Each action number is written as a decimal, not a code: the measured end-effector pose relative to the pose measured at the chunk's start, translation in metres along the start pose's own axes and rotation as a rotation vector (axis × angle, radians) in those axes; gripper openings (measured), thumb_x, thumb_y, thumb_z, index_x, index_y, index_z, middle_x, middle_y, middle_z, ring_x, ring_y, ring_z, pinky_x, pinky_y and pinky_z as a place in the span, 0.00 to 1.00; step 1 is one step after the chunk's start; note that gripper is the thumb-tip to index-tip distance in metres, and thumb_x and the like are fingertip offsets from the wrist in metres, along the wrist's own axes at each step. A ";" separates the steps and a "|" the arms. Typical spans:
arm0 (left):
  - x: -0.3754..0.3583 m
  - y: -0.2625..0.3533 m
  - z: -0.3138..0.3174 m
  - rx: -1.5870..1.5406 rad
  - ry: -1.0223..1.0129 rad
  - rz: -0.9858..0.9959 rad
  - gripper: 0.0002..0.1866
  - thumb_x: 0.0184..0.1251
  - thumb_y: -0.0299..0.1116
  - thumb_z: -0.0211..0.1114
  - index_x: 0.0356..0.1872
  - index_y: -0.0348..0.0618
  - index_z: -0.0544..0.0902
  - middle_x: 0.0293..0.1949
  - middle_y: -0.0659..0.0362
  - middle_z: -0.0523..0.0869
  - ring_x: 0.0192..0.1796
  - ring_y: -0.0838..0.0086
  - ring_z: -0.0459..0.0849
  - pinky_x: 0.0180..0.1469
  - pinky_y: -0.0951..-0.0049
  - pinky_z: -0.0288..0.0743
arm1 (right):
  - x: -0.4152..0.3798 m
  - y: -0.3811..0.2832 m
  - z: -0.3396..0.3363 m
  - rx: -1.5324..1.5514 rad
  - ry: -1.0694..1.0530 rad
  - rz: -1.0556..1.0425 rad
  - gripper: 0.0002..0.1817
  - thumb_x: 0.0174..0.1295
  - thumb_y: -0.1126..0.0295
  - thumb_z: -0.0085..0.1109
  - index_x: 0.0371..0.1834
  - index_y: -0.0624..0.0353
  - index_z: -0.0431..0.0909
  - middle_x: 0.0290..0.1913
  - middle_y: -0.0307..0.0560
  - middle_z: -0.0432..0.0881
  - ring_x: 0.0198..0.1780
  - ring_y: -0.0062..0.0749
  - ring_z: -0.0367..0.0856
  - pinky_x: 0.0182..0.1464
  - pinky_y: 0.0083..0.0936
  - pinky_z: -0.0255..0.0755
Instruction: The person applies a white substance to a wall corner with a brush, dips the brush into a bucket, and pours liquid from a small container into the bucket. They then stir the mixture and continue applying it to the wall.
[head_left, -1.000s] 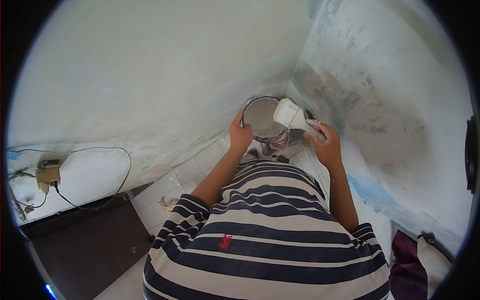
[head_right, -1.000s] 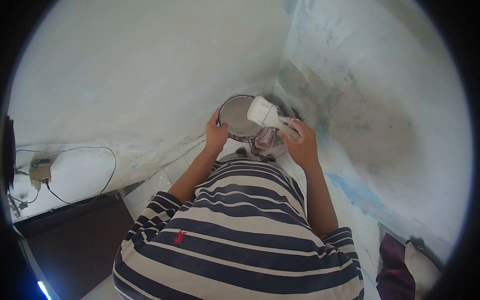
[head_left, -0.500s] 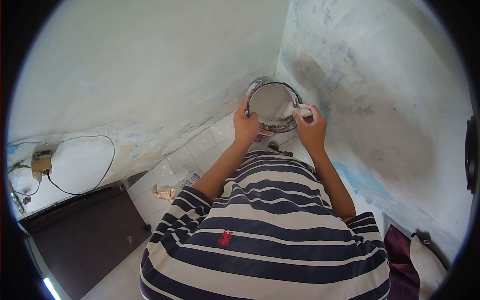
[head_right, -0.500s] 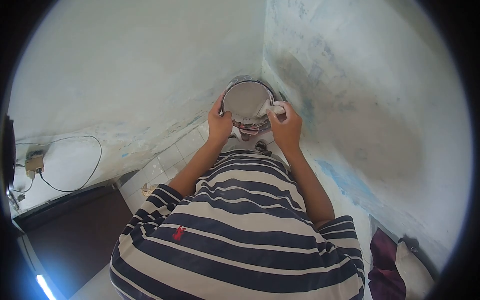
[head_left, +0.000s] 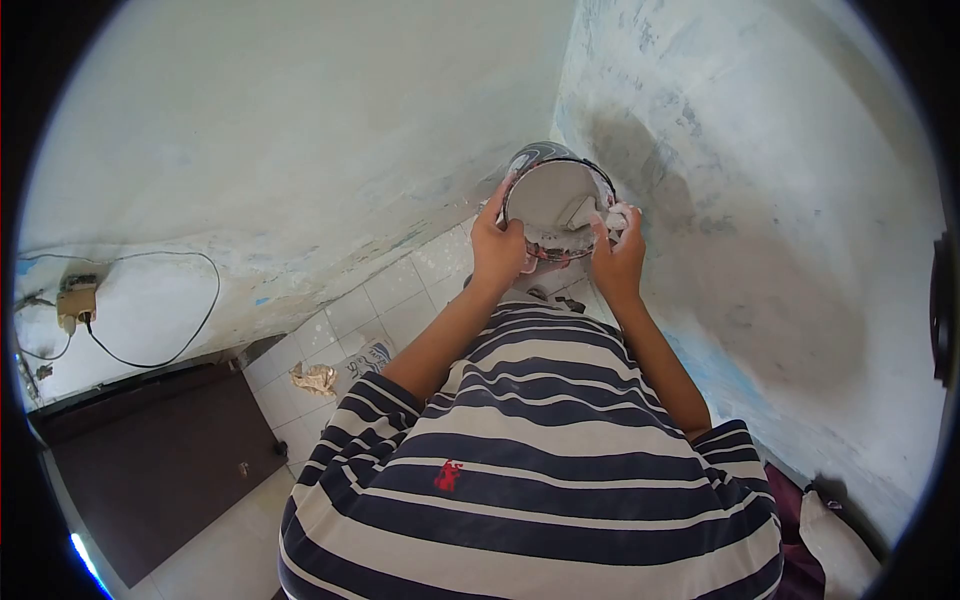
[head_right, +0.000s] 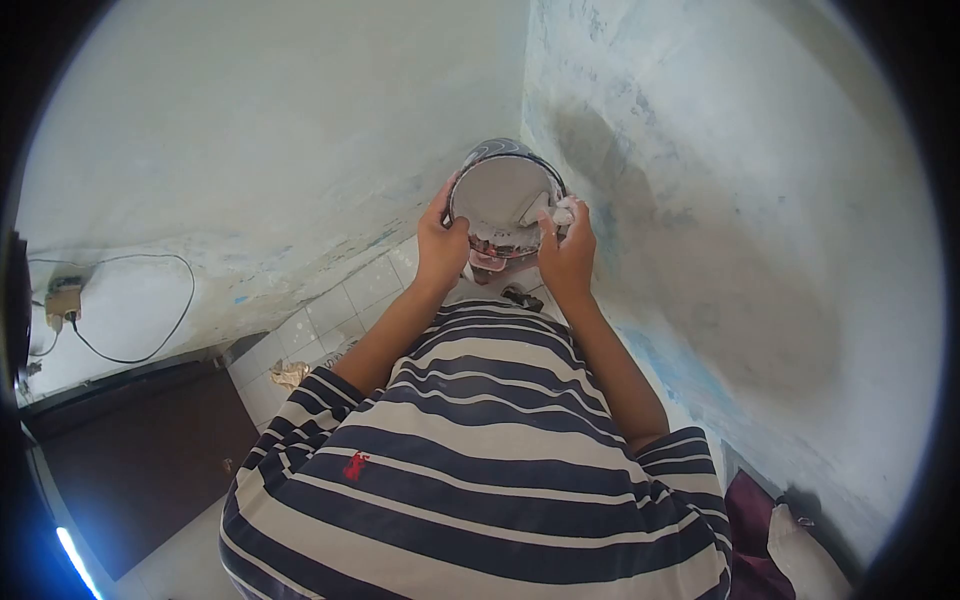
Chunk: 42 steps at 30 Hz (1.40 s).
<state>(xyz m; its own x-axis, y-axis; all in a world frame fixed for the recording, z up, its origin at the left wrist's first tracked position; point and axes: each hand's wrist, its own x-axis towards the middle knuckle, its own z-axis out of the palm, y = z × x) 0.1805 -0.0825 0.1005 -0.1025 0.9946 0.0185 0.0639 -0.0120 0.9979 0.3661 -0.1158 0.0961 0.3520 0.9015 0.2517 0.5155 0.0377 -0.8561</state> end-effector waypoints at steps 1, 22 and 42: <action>0.000 0.008 0.001 -0.055 -0.007 -0.078 0.36 0.60 0.14 0.50 0.73 0.46 0.76 0.63 0.46 0.83 0.61 0.64 0.84 0.61 0.71 0.75 | 0.002 -0.003 -0.002 0.053 -0.045 0.054 0.22 0.65 0.67 0.68 0.54 0.70 0.74 0.55 0.67 0.80 0.58 0.59 0.80 0.62 0.40 0.72; -0.010 0.038 -0.005 -0.113 -0.039 -0.094 0.32 0.67 0.21 0.57 0.75 0.43 0.72 0.64 0.46 0.81 0.57 0.66 0.86 0.56 0.72 0.79 | 0.017 -0.001 -0.008 0.318 -0.098 0.159 0.31 0.57 0.85 0.62 0.67 0.68 0.71 0.57 0.54 0.83 0.60 0.35 0.82 0.64 0.31 0.73; 0.019 -0.034 -0.024 -1.047 -0.372 -0.679 0.40 0.75 0.71 0.43 0.73 0.51 0.74 0.72 0.52 0.77 0.73 0.54 0.74 0.74 0.44 0.66 | 0.030 -0.075 -0.066 0.425 -0.393 0.218 0.38 0.60 0.86 0.61 0.77 0.68 0.62 0.62 0.55 0.81 0.59 0.31 0.82 0.59 0.25 0.76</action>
<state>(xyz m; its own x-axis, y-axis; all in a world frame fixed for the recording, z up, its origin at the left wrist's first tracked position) 0.1529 -0.0652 0.0683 0.4816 0.8010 -0.3557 -0.7093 0.5946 0.3785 0.3899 -0.1203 0.1975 0.0584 0.9961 -0.0656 0.0796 -0.0701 -0.9944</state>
